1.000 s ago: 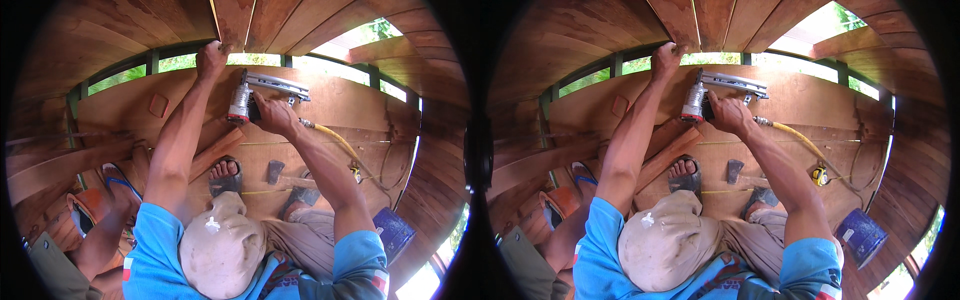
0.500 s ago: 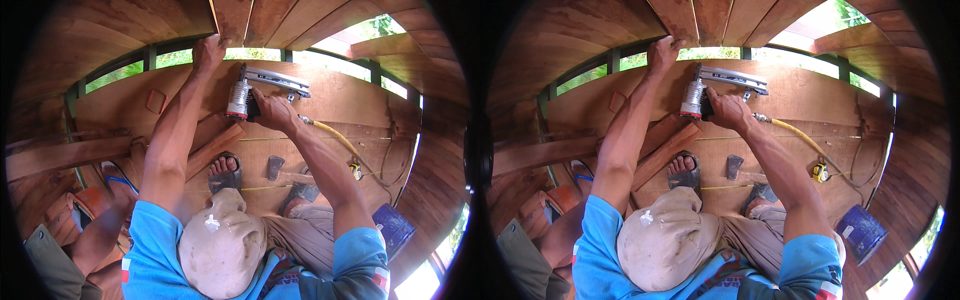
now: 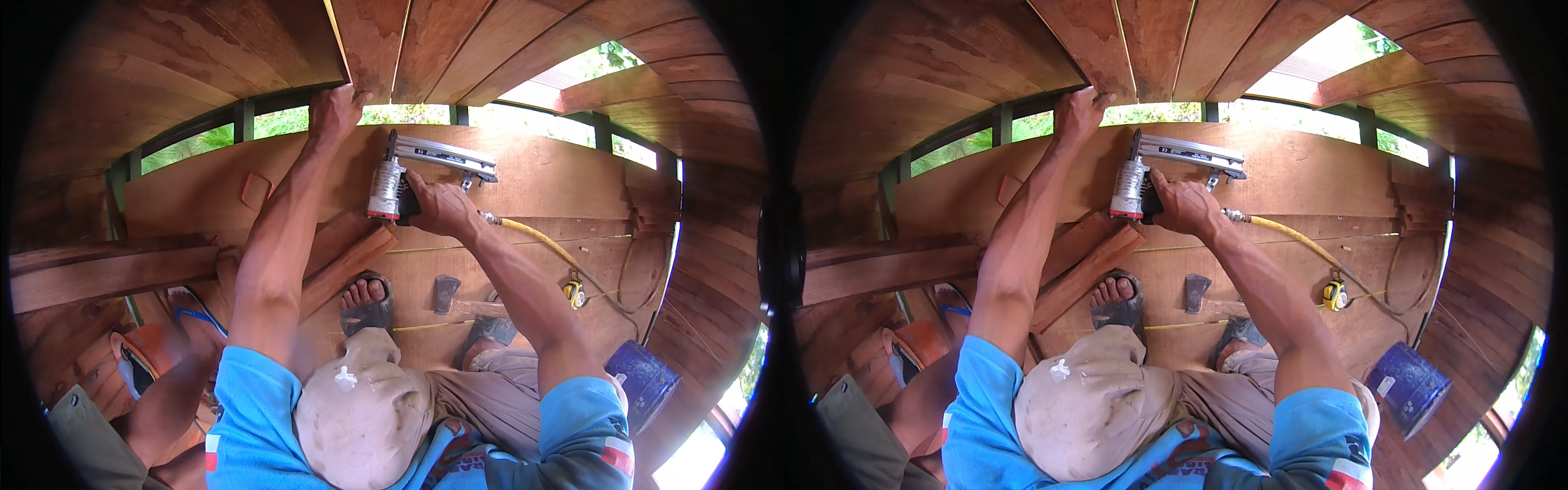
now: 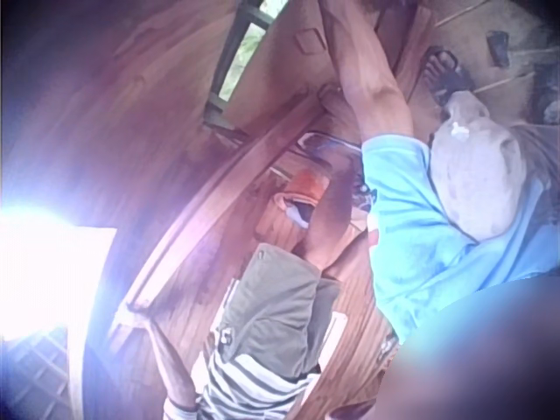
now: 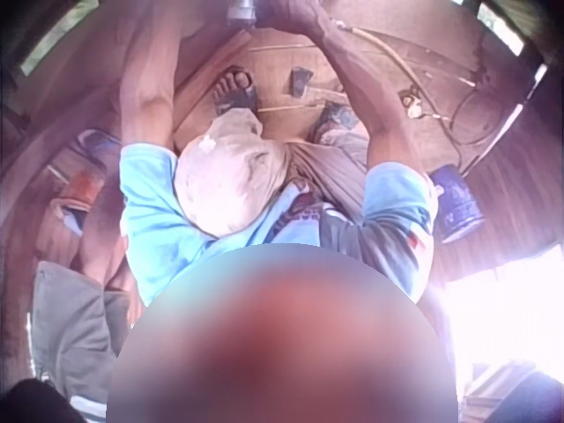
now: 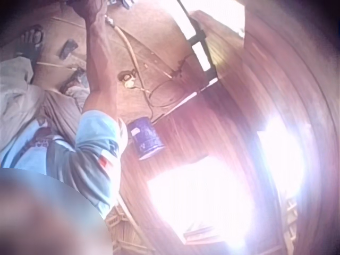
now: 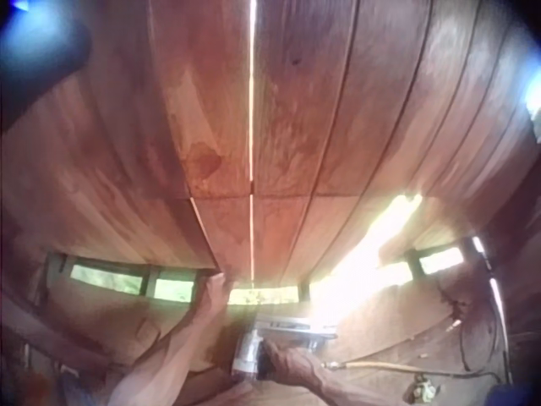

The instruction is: The person installs wooden planks onto a ceiling using a pneumatic nail gun and a hammer. They position each plank, drive nails with the nail gun, and occasionally tap the wood with a hammer to adjust fit.

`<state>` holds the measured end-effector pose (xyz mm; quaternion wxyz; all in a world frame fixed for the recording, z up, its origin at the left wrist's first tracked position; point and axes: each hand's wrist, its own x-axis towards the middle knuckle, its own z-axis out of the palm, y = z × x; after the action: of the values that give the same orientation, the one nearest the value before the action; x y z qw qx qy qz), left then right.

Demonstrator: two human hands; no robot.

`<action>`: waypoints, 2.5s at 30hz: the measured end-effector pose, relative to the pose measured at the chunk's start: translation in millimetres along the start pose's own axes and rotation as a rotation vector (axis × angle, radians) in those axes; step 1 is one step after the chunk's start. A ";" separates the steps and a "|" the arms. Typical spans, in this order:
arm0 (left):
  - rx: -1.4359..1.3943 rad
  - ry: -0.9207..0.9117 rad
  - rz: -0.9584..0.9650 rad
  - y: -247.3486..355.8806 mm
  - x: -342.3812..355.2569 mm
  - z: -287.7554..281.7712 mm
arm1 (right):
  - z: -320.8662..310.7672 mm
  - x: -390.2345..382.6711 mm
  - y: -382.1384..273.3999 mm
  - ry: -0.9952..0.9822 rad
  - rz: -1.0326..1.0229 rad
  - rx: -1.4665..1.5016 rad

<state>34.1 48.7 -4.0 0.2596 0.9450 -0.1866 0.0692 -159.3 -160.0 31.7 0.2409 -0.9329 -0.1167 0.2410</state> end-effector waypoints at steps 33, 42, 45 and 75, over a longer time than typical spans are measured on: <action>0.016 -0.062 -0.004 -9.8 5.3 4.8 | 8.1 2.3 5.4 0.055 -0.039 -0.004; 0.097 -0.067 -0.012 -6.5 5.6 0.9 | -6.7 5.6 0.6 0.065 -0.050 -0.069; 0.135 -0.097 -0.017 -2.8 4.3 -5.6 | -17.7 15.4 -2.5 0.083 -0.054 -0.109; 0.145 0.022 -0.002 -18.2 4.0 14.3 | -16.5 52.4 2.6 0.159 -0.065 -0.220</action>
<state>45.3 54.5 -23.8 0.1926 0.9607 -0.1771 0.0926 -105.8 -151.3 22.4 0.1535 -0.9655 -0.1533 0.1440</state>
